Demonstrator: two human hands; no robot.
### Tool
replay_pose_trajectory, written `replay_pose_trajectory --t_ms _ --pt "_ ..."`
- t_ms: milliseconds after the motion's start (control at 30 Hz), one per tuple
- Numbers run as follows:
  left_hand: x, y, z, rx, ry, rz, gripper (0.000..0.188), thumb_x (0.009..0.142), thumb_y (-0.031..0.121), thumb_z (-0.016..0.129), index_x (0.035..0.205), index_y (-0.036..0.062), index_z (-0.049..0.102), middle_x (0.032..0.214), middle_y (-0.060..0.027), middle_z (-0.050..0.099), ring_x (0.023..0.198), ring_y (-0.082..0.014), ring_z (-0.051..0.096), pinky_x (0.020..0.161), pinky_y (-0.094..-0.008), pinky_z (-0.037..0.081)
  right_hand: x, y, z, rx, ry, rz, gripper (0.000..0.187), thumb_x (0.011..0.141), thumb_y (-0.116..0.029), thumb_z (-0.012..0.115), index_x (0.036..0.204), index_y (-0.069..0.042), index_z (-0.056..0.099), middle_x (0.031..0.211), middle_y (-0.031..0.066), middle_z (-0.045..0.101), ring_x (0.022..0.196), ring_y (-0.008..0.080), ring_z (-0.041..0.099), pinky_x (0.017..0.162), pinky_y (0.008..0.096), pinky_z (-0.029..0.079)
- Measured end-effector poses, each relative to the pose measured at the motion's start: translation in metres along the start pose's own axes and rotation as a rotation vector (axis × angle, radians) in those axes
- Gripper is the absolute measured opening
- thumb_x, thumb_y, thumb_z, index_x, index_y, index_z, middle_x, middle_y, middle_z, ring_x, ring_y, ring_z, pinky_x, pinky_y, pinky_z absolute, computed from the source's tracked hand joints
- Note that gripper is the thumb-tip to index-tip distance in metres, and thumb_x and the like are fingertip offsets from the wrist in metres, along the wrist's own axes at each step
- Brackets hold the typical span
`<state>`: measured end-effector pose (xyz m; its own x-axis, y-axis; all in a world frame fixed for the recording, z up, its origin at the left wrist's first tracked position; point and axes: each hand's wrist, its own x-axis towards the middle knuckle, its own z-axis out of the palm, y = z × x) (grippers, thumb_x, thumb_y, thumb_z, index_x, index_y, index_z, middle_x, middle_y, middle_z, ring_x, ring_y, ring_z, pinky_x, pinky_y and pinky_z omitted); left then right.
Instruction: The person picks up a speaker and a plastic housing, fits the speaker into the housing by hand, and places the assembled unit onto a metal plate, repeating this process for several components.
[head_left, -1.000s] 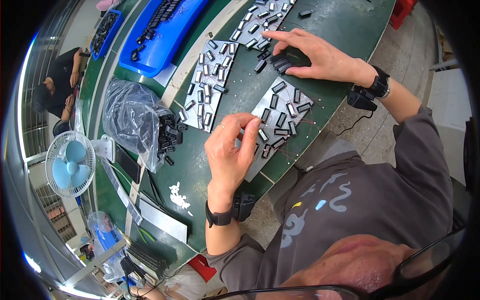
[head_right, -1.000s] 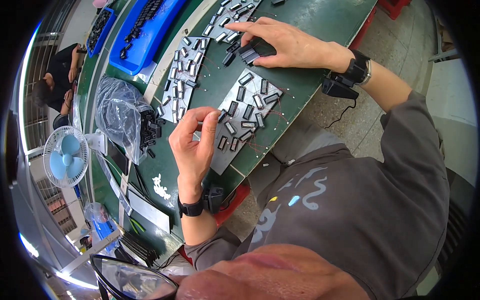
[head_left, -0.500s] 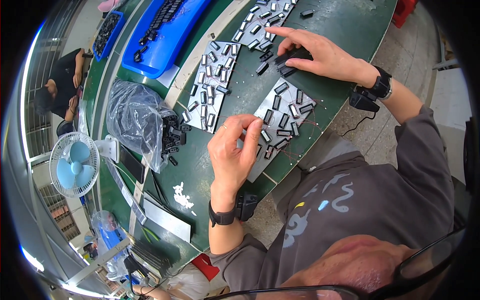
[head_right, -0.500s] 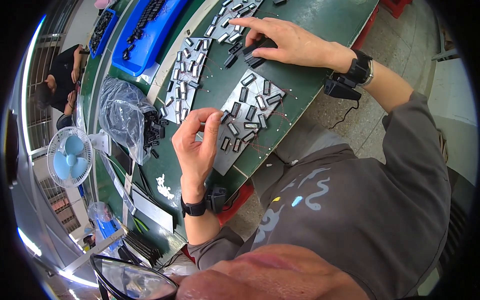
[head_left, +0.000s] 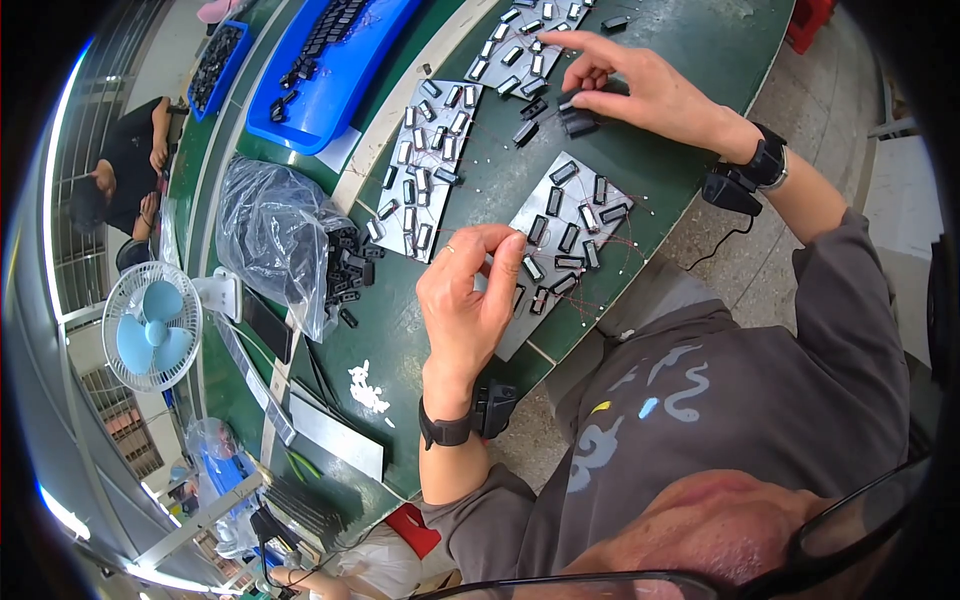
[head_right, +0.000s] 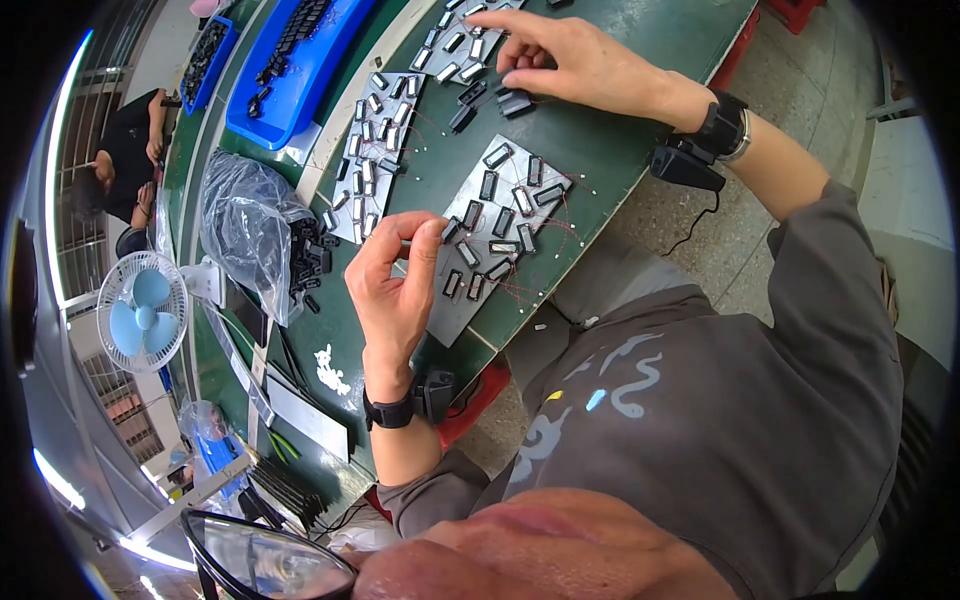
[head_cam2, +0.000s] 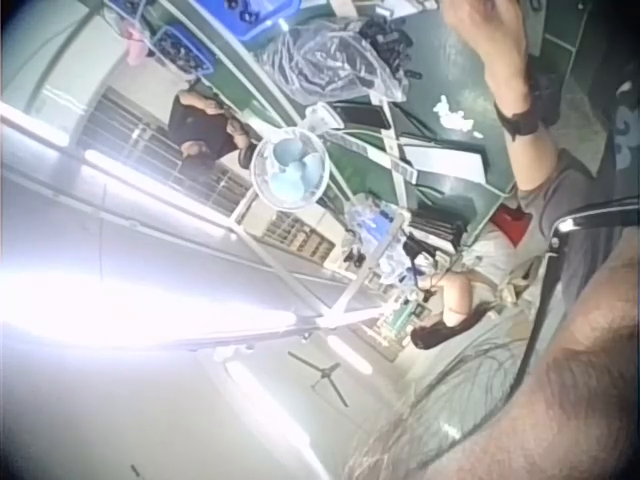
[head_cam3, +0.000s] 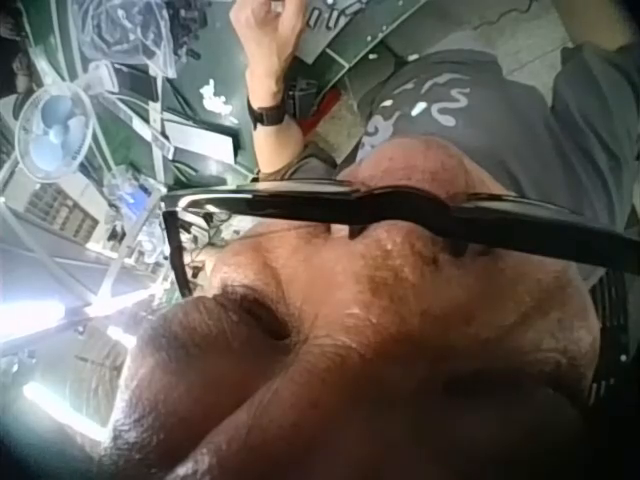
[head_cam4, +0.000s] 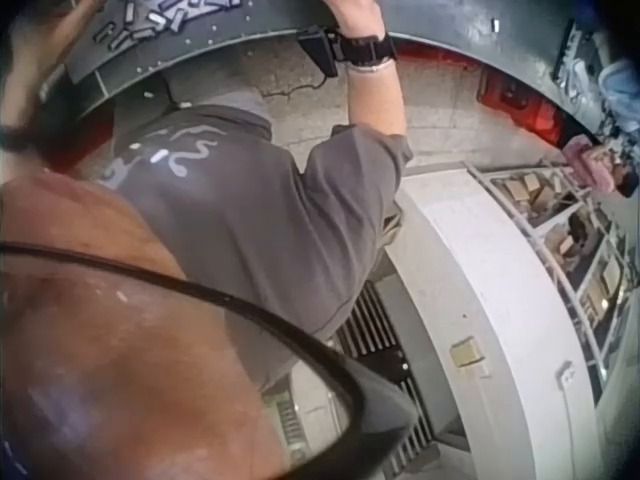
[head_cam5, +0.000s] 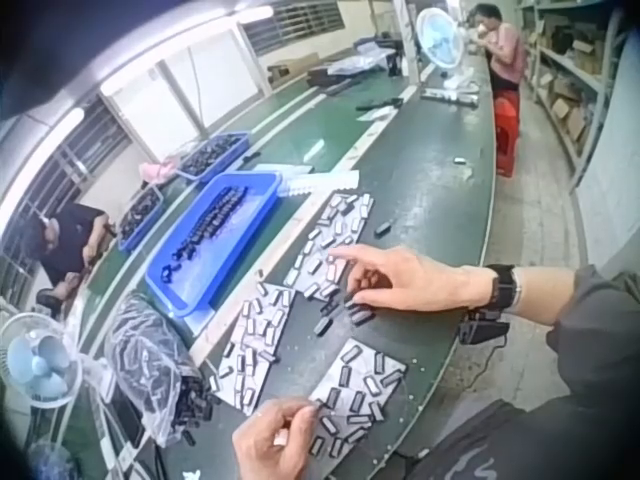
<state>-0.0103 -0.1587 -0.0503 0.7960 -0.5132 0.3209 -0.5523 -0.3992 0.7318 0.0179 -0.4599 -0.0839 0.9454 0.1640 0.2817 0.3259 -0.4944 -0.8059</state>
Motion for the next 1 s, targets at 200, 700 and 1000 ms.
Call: replay_pose_trajectory --t_ms 200,700,1000 --pt "-0.001 0.000 0.001 -0.015 0.001 -0.017 0.006 0.091 0.007 0.070 0.089 0.0009 0.069 0.084 -0.0078 0.071 0.066 -0.0181 0.062 0.058 -0.0280 0.049 0.006 -0.010 -0.010 -0.070 0.042 -0.073 0.065 0.090 -0.003 0.065 0.150 -0.011 0.042 0.098 0.0035 0.067 0.087 0.0136 0.058 0.088 0.0279 0.049" --pt "-0.002 0.001 0.006 -0.082 0.116 0.058 0.025 0.082 0.006 0.080 0.105 0.0022 0.068 0.097 -0.0097 0.071 0.071 -0.0144 0.067 0.057 -0.0260 0.053 -0.019 -0.081 0.045 0.191 -0.074 -0.342 0.076 0.083 0.005 0.070 0.152 -0.005 0.038 0.103 0.0066 0.068 0.091 0.0170 0.066 0.091 0.0311 0.051" --pt "-0.006 0.001 0.004 -0.148 0.085 -0.029 0.026 0.085 0.004 0.076 0.108 -0.0015 0.066 0.095 -0.0110 0.072 0.072 -0.0138 0.071 0.061 -0.0252 0.057 -0.021 -0.085 0.050 0.434 -0.147 -0.140 0.072 0.087 0.004 0.067 0.152 -0.007 0.038 0.110 0.0053 0.066 0.098 0.0122 0.062 0.092 0.0279 0.050"
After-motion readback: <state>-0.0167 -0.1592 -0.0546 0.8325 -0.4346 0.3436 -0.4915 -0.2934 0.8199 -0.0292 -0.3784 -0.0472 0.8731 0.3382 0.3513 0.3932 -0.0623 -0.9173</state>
